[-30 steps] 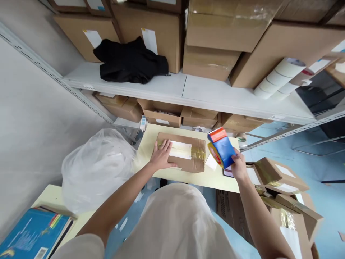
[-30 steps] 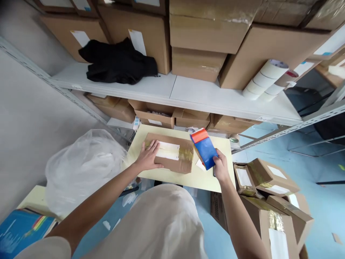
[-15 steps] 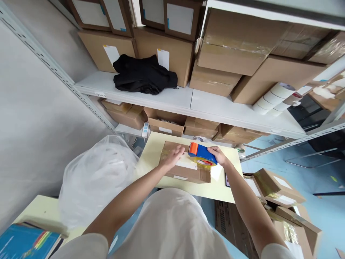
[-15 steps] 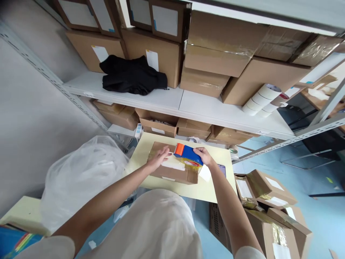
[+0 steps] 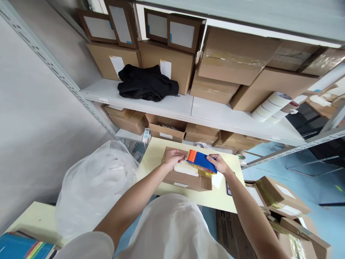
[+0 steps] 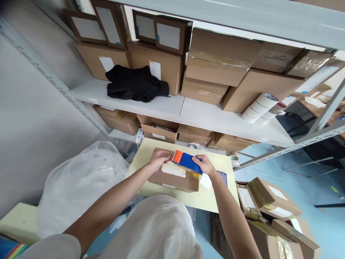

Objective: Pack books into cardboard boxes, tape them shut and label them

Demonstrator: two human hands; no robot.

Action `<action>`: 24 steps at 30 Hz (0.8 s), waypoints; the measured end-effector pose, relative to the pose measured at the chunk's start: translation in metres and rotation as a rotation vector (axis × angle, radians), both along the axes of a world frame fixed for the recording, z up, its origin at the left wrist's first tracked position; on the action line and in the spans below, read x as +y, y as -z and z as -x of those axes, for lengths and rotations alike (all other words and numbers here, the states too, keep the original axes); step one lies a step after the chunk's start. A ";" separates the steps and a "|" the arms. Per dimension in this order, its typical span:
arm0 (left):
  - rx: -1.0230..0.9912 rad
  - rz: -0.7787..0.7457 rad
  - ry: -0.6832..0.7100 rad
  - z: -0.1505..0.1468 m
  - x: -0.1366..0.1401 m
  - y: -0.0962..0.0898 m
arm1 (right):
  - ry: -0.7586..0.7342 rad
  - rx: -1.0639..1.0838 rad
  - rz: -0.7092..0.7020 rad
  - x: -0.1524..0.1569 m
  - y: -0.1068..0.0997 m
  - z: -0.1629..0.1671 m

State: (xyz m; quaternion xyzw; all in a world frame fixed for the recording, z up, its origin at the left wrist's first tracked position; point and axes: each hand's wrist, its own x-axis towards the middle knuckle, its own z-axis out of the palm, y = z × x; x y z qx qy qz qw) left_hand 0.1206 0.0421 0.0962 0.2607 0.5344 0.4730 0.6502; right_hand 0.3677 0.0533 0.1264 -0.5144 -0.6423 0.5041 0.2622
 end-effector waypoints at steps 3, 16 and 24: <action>0.072 -0.036 -0.074 0.042 -0.003 -0.002 | -0.051 -0.152 -0.049 0.000 -0.014 -0.005; 0.407 0.078 -0.213 0.114 -0.018 0.071 | -0.051 -0.468 -0.100 0.002 -0.012 -0.023; 0.550 0.036 -0.232 0.083 -0.029 0.104 | -0.036 -0.472 -0.131 0.002 -0.013 -0.021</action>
